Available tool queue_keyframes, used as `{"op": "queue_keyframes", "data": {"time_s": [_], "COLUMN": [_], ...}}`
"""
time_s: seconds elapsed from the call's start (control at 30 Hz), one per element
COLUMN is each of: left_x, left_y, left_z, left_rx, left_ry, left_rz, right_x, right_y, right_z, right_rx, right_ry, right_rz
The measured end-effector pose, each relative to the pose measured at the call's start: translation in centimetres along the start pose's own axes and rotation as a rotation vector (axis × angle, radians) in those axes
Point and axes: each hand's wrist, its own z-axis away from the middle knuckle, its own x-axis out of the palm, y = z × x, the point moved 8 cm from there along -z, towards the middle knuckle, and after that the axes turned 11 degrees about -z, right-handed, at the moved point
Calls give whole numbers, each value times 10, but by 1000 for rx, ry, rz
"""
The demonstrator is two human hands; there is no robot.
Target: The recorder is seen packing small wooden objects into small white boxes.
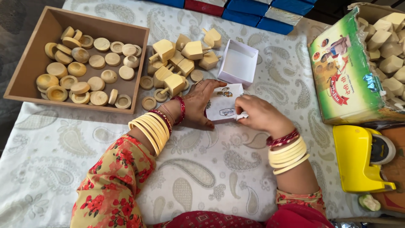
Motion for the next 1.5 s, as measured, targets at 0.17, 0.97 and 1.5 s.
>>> {"op": "queue_keyframes", "data": {"time_s": [0.17,0.97,1.5], "left_x": [-2,5,2], "left_y": [-1,-12,-9], "left_z": [1,-6,1], "left_rx": [4,24,-116], "left_ry": [-2,-14,4], "left_rz": [-3,-17,935], "right_x": [-6,-36,17], "right_y": [54,5,-107], "right_z": [9,18,-15], "right_rx": [207,166,-493], "right_ry": [-198,28,31], "right_rz": [-190,-91,-5]}}
